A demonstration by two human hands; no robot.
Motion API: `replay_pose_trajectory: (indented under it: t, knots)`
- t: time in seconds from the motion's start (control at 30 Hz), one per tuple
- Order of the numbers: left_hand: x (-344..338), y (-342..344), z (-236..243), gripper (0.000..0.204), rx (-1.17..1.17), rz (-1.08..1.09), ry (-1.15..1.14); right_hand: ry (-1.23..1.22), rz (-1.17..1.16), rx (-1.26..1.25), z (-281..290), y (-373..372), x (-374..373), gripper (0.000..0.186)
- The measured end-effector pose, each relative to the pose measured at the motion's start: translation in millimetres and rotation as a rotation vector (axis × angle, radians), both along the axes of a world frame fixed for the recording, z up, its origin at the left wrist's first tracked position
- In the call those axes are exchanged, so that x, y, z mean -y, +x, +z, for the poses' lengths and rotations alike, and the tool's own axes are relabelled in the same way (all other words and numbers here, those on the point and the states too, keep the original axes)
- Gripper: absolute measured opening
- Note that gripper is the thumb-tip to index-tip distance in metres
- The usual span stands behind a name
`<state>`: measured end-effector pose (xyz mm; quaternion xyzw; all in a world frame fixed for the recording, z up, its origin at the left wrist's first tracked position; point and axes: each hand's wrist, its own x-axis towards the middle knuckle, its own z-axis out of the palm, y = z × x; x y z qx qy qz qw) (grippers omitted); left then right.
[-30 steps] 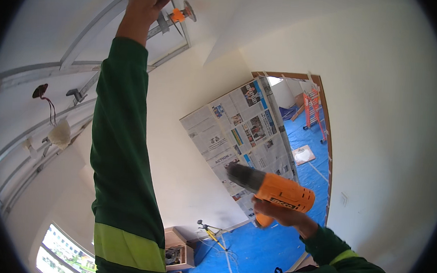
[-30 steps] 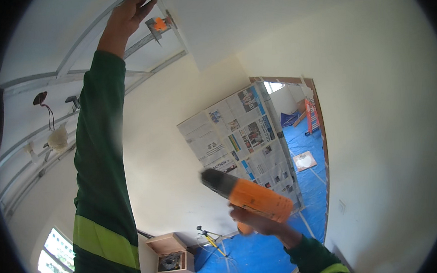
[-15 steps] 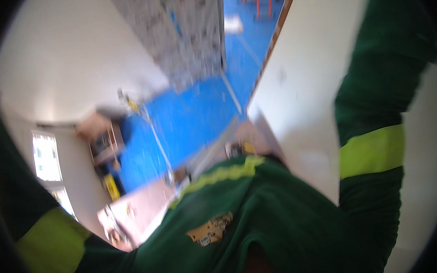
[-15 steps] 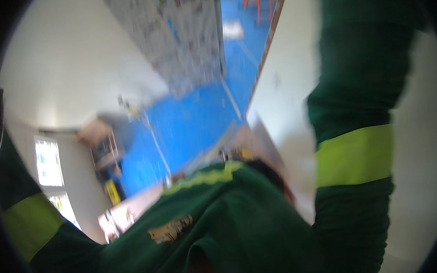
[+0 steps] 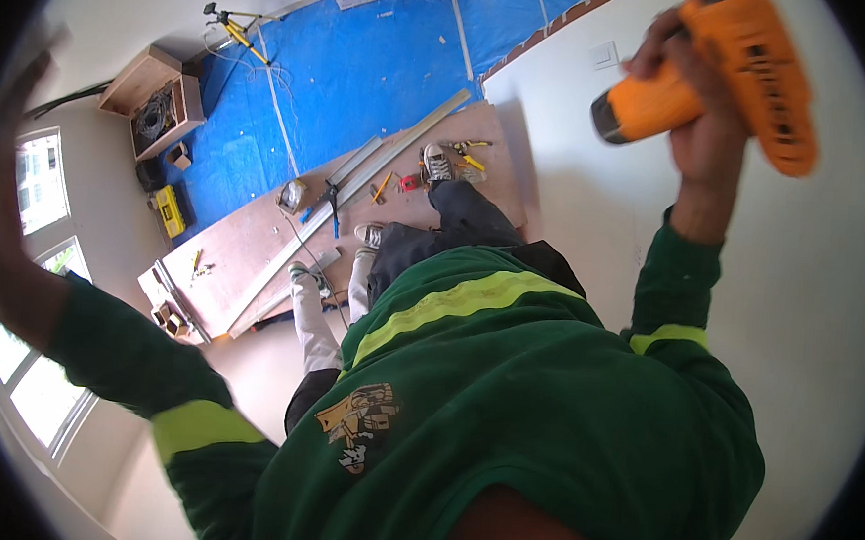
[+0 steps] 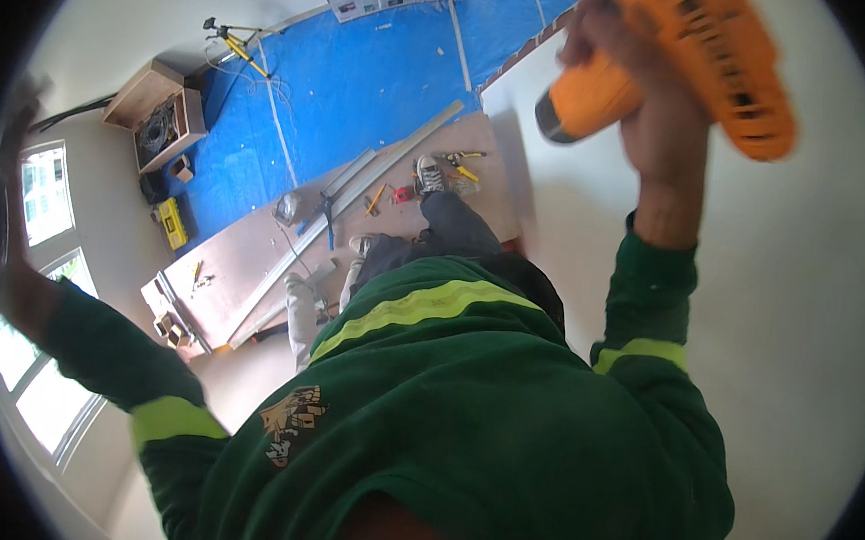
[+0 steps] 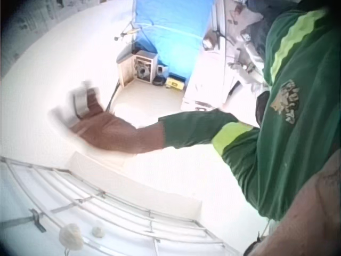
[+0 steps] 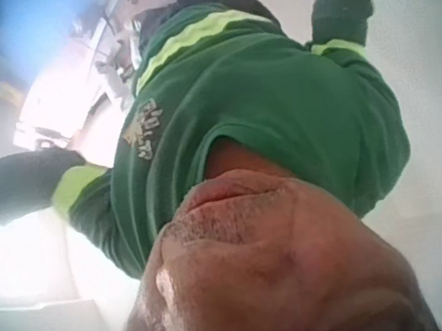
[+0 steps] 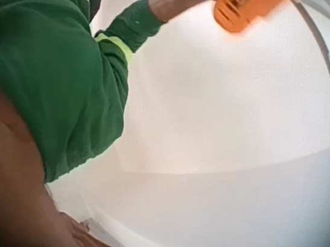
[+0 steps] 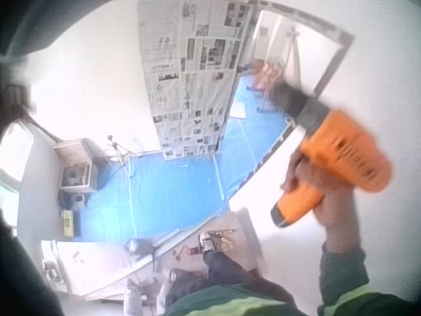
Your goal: The person uses a cordless drill to fasten metal ceiling tracks to the ceiling, then switches to a manual rivet gun to secure additional points, and later uses a corded drill to continue fastening. The work occurs in a room with blue floor protection and construction materials.
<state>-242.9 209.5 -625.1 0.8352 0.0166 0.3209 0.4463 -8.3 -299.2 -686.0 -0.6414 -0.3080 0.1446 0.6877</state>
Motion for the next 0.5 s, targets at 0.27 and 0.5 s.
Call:
replay_pose_trajectory:
  t: [0.27, 0.5]
  knots:
    - [129, -157, -384, 0.039, -0.796, 0.446, -0.771, -0.615, -0.294, -0.558, -189, -11, 61, 0.023]
    - [308, -209, -536, 0.055, -1.360, 0.057, -0.734, -1.140, 0.012, -0.622, -312, -28, 89, 0.029]
